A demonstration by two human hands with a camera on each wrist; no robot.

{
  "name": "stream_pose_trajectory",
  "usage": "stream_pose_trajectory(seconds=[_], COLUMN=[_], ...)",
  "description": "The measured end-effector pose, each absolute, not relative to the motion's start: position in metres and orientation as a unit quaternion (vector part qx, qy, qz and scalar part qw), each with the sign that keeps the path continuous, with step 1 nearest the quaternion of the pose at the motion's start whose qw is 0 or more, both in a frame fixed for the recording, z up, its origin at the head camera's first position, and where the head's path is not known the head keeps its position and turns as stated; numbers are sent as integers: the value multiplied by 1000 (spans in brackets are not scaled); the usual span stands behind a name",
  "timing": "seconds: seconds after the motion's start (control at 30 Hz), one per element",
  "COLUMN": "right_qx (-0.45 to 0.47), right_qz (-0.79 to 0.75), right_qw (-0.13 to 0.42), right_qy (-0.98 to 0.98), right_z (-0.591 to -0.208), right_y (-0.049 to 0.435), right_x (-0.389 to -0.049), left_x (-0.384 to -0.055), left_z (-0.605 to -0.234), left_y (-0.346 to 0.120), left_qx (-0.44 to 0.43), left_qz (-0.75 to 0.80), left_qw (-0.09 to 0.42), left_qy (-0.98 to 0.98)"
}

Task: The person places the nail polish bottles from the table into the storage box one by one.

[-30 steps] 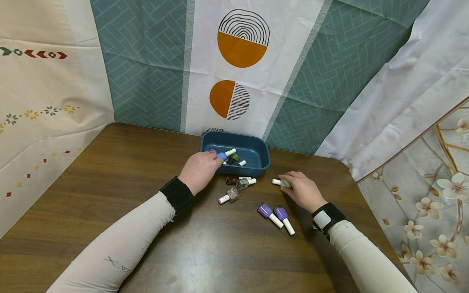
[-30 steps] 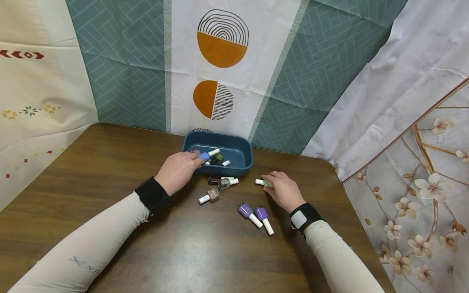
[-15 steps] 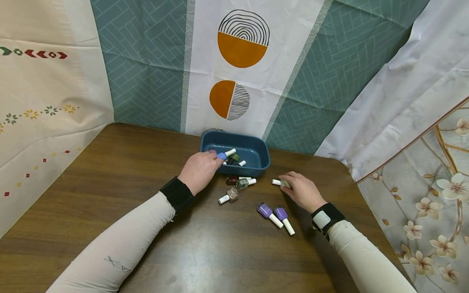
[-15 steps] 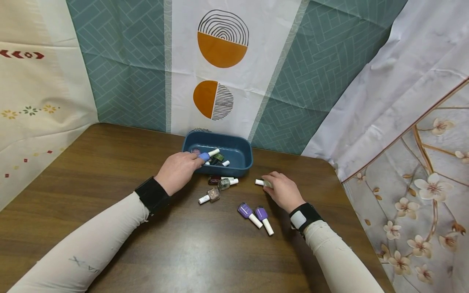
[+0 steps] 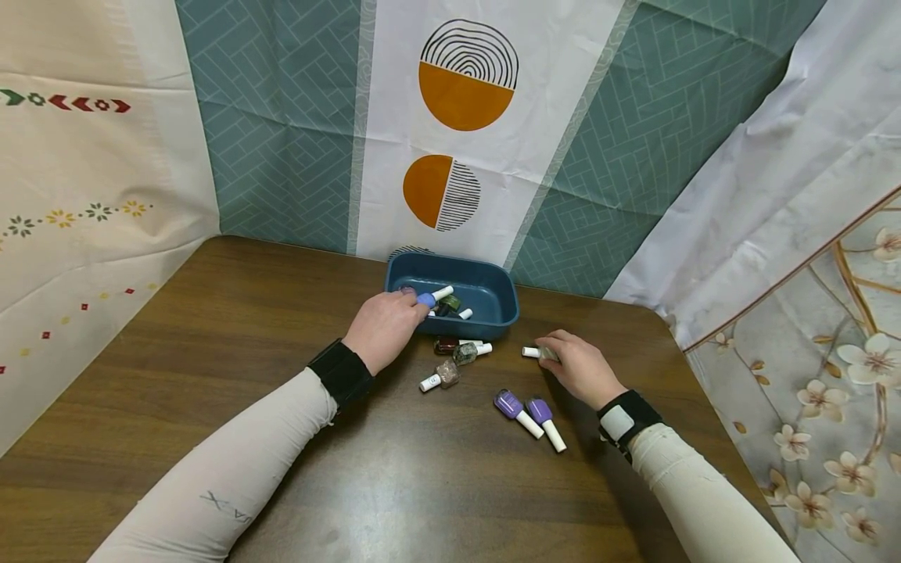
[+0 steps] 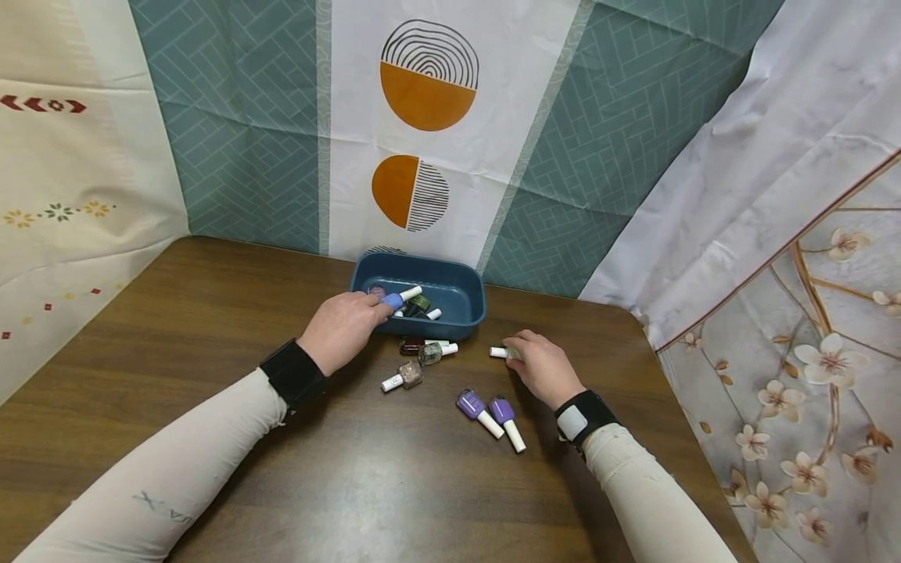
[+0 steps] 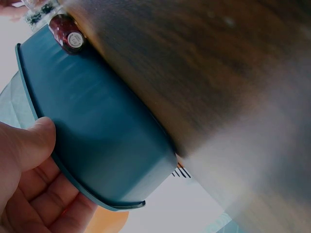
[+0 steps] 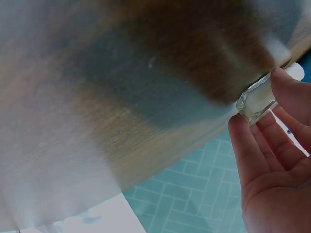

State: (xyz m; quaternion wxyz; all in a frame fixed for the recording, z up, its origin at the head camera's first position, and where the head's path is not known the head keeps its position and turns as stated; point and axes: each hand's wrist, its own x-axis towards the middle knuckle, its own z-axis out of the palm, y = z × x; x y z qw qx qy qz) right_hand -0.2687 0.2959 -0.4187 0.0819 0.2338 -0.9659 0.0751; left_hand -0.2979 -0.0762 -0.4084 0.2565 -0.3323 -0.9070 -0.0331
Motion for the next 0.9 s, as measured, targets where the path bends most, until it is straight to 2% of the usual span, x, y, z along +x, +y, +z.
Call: stream_pose_trajectory(seconds=[0.5,0.9], right_qx=[226,238], right_qz=[86,92], right_qw=[87,124], right_qy=[-966,-959], right_z=[-415,-398], right_y=[295,297], right_x=[-267,-269], left_x=[-297,-298], left_z=[-407,-407], left_y=[-76,-76], left_qx=[-330,-328], left_qz=[-31,-31], left_qw=[255,252], left_qy=[-909,-910])
